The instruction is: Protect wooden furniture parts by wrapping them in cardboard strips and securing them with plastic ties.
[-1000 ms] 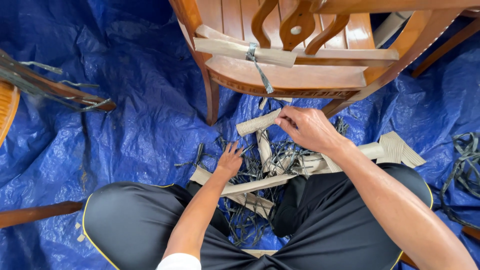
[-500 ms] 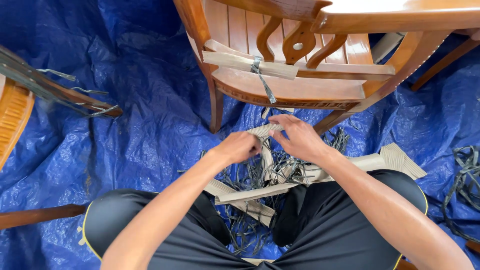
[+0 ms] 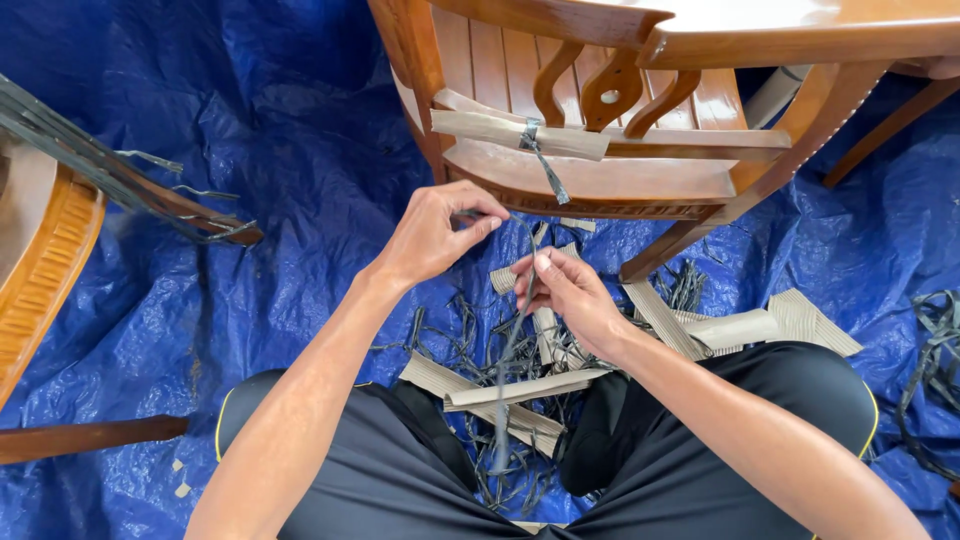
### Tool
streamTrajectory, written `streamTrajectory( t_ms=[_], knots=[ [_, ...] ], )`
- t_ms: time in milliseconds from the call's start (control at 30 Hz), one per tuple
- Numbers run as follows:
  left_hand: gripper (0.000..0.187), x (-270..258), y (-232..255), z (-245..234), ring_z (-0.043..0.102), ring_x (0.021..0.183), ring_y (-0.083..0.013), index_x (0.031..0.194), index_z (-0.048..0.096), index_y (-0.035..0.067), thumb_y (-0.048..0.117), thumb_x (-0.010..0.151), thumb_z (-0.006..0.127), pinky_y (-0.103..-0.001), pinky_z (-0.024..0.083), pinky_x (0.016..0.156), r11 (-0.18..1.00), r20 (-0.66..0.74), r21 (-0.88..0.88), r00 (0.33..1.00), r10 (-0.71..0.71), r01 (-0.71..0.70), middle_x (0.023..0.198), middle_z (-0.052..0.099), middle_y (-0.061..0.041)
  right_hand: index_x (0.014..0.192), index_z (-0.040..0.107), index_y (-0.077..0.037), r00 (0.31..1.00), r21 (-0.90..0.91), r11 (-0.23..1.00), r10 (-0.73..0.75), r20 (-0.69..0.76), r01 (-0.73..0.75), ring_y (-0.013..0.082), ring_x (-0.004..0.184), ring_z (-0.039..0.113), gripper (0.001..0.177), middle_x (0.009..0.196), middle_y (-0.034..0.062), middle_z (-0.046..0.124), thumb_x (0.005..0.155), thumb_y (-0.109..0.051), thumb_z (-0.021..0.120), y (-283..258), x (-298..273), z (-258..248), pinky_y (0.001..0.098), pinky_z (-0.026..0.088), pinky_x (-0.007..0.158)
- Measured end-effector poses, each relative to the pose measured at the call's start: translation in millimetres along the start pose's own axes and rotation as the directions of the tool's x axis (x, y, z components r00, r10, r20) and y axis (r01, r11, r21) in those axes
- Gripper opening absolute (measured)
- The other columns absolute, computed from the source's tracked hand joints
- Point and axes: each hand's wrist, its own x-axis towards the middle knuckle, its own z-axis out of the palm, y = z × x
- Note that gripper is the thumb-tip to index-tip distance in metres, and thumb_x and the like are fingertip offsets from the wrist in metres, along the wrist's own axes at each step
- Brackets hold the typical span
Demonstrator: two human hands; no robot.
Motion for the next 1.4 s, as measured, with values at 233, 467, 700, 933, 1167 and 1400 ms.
streamTrajectory(
  t_ms=[233,467,700,933,1167,1400],
  knots=[
    [0.021,26,-16,11,0.073,0.087,-0.0194,0.098,0.075,-0.001,0.020,0.092,0.074,-0.030,0.057,0.075,0.997,-0.387,0.055,0.921,-0.035,0.061,0.100,0.074,-0.015,0.104,0.061,-0.006,0.942,0.194,0.979,0.006,-0.335,0.063,0.0095,0.067,0.057,0.021,0.084,0.0007,0.061,0.108,-0.025,0.053,2,26,25,0.0274,0.049,0.062],
    [0.046,65,-54,22,0.073,0.078,-0.0127,0.104,0.072,-0.005,0.040,0.097,0.065,-0.028,0.057,0.063,0.768,-0.233,-0.571,0.841,-0.489,0.289,0.098,0.078,-0.014,0.113,0.072,-0.005,0.872,0.119,0.988,-0.027,-0.490,0.098,0.0061,0.058,0.049,0.027,0.082,-0.0001,0.066,0.103,-0.024,0.056,-12,83,59,0.0244,0.041,0.050],
    [0.043,65,-44,15,0.065,0.063,-0.0137,0.102,0.068,-0.006,0.037,0.097,0.067,-0.027,0.054,0.054,0.700,-0.185,-0.663,0.848,-0.497,0.266,0.088,0.072,-0.011,0.109,0.072,-0.004,0.755,0.209,0.939,-0.074,-0.651,0.273,0.0063,0.056,0.049,0.026,0.089,-0.0006,0.074,0.098,-0.026,0.064,-29,135,67,0.0239,0.042,0.049],
    [0.038,62,-36,10,0.053,0.052,-0.0100,0.101,0.065,-0.002,0.035,0.096,0.067,-0.026,0.044,0.043,0.631,-0.136,-0.722,0.837,-0.530,0.282,0.078,0.065,-0.006,0.117,0.067,-0.009,0.830,0.423,0.838,-0.060,-0.555,0.343,0.0065,0.061,0.051,0.025,0.094,-0.0003,0.069,0.094,-0.017,0.062,-23,138,65,0.0234,0.041,0.050],
    [0.033,62,-36,12,0.057,0.062,-0.0079,0.102,0.065,-0.001,0.032,0.096,0.069,-0.026,0.048,0.043,0.596,-0.137,-0.765,0.843,-0.521,0.244,0.080,0.062,-0.003,0.112,0.062,-0.008,0.823,0.435,0.776,-0.183,-0.537,0.456,0.0057,0.070,0.053,0.024,0.087,-0.0025,0.058,0.097,-0.023,0.072,-39,136,72,0.0219,0.039,0.050],
    [0.034,61,-37,7,0.057,0.060,-0.0081,0.101,0.066,0.000,0.033,0.096,0.068,-0.025,0.049,0.042,0.600,-0.128,-0.767,0.862,-0.490,0.227,0.077,0.061,-0.002,0.113,0.061,-0.009,0.815,0.498,0.710,-0.185,-0.549,0.497,0.0042,0.071,0.054,0.026,0.087,-0.0038,0.058,0.095,-0.022,0.074,-35,144,72,0.0189,0.036,0.045]
  ],
)
